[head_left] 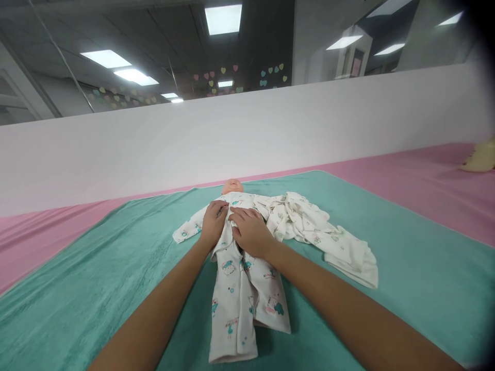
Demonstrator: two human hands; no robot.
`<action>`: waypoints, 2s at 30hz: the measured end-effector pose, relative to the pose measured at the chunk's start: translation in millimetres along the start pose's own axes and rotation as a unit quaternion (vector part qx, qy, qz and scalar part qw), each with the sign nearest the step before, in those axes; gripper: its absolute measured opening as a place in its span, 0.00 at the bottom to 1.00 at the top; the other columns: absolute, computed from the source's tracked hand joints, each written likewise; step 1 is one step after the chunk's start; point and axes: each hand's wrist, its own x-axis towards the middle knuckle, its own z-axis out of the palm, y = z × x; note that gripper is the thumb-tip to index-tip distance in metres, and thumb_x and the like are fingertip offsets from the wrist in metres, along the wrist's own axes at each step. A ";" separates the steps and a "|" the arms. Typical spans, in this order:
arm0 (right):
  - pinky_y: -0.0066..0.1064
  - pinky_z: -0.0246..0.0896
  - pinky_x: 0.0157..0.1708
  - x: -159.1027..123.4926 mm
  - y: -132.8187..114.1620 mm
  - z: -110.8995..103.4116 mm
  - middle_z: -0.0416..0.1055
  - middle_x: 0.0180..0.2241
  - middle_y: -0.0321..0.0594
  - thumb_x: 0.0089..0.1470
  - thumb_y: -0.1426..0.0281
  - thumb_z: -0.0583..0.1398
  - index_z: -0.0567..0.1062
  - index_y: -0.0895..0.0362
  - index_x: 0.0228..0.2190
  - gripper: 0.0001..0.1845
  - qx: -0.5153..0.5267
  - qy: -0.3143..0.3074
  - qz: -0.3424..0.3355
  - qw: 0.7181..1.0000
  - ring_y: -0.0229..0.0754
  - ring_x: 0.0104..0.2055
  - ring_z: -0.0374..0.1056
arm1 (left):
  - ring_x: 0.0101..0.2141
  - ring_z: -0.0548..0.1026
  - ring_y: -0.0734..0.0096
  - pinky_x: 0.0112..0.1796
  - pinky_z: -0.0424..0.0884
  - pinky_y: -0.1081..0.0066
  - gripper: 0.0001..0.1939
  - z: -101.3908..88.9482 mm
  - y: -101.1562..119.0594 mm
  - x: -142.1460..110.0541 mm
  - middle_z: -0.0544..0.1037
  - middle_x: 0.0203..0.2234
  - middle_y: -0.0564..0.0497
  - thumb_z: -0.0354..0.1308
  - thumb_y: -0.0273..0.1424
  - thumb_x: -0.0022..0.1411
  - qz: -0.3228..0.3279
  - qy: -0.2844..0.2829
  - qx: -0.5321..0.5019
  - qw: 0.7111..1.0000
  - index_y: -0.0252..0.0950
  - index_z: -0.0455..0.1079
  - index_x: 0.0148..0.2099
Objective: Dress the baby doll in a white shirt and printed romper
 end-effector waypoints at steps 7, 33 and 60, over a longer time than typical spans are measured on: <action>0.46 0.44 0.59 -0.6 0.3 0.0 0.62 0.57 0.43 0.57 0.71 0.50 0.68 0.55 0.45 0.15 0.002 0.000 0.001 1.000 0.46 0.59 0.54 | 0.44 0.68 0.63 0.48 0.61 0.64 0.09 -0.7 1.2 -0.3 0.71 0.39 0.49 0.50 0.34 0.61 0.003 -0.009 0.021 1.000 0.40 0.71 0.39; 0.45 0.46 0.58 -0.5 3.9 3.7 0.63 0.55 0.43 0.56 0.72 0.51 0.69 0.55 0.43 0.14 0.004 0.019 -0.011 1.000 0.46 0.57 0.56 | 0.44 0.69 0.66 0.48 0.64 0.64 0.09 -0.4 -6.3 0.8 0.71 0.40 0.50 0.48 0.29 0.61 0.021 -0.009 0.065 0.998 0.39 0.68 0.41; 0.44 0.46 0.58 -0.1 3.5 3.8 0.64 0.54 0.42 0.55 0.73 0.51 0.70 0.55 0.43 0.14 0.020 0.015 -0.005 1.000 0.46 0.56 0.56 | 0.45 0.69 0.66 0.49 0.63 0.64 0.10 -0.1 -8.4 0.9 0.71 0.40 0.50 0.47 0.27 0.60 0.020 -0.007 0.055 0.998 0.39 0.68 0.40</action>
